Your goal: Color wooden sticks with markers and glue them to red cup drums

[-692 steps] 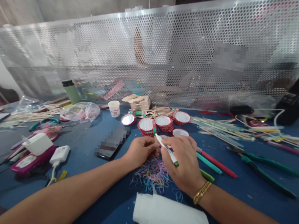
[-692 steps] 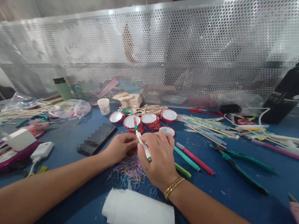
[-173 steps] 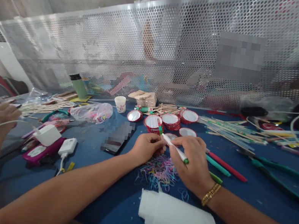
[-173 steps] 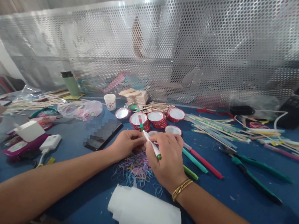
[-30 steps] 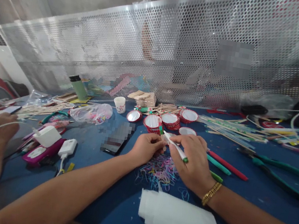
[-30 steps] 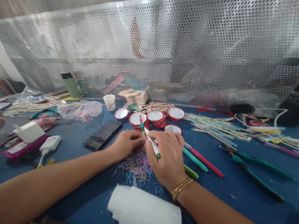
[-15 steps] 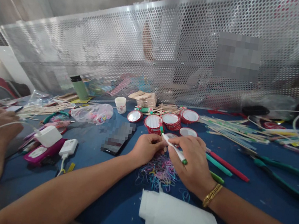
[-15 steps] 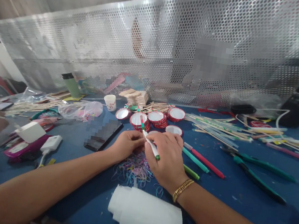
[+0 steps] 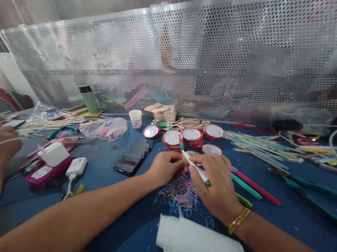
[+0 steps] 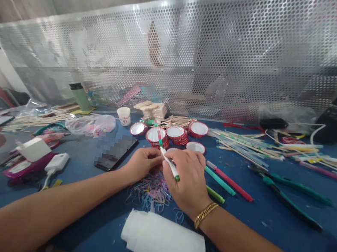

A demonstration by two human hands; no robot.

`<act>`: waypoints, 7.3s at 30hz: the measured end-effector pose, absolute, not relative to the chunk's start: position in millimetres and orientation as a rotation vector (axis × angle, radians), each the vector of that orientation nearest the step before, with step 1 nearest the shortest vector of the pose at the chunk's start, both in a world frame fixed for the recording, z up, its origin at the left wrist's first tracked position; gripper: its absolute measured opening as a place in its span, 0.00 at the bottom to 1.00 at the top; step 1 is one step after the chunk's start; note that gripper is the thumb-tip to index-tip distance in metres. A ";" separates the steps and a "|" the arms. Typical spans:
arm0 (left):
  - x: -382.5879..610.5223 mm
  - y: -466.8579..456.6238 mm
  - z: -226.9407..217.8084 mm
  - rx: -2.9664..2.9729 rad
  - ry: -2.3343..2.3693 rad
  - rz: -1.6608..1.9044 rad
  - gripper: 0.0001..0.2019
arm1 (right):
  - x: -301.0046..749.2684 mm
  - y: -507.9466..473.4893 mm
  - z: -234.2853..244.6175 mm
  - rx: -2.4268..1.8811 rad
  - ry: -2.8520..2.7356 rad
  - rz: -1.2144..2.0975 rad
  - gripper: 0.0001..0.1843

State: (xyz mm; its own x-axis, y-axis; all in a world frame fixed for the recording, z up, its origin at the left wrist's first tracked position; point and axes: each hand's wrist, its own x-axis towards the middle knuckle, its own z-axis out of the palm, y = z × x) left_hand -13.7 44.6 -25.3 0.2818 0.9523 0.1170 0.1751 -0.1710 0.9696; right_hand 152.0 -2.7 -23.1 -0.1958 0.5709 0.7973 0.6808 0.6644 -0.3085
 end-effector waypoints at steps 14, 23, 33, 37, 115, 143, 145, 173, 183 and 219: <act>-13.0 44.6 -24.5 1.528 1.068 1.002 0.21 | 153.6 -0.9 -25.3 -1.002 -1.824 -0.160 0.08; -12.7 42.9 -22.8 1.534 1.086 0.997 0.20 | 152.2 -1.8 -24.7 -1.006 -1.848 -0.181 0.07; -12.2 42.1 -21.3 1.545 1.072 1.005 0.22 | 151.7 -3.3 -23.5 -0.983 -1.859 -0.170 0.07; -12.3 42.0 -21.1 1.544 1.099 0.999 0.21 | 152.3 -2.9 -23.8 -1.011 -1.828 -0.200 0.07; -11.8 42.9 -20.6 1.504 1.111 0.989 0.18 | 152.4 -1.5 -26.5 -1.042 -1.823 -0.221 0.08; -12.3 42.1 -20.4 1.516 1.095 0.996 0.21 | 151.2 -4.0 -24.4 -1.036 -1.850 -0.195 0.07; -12.2 42.6 -21.1 1.509 1.099 0.990 0.21 | 151.2 -4.3 -24.6 -1.048 -1.835 -0.193 0.07; -12.7 43.8 -22.9 1.486 1.080 1.001 0.19 | 151.7 -3.8 -25.4 -1.036 -1.842 -0.207 0.08; -13.9 44.8 -25.2 1.532 1.072 1.023 0.17 | 150.5 -5.9 -23.3 -0.995 -1.892 -0.162 0.07; -13.4 44.5 -23.9 1.508 1.080 1.002 0.19 | 151.7 -4.8 -23.8 -1.014 -1.845 -0.192 0.06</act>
State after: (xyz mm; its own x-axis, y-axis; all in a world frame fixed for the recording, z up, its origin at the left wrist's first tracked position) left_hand -13.4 44.5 -23.9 0.2614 0.9624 0.0739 0.1459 -0.1150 0.9826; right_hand 151.7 -4.8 -23.8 -0.1678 0.5571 0.8133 0.7126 0.6387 -0.2905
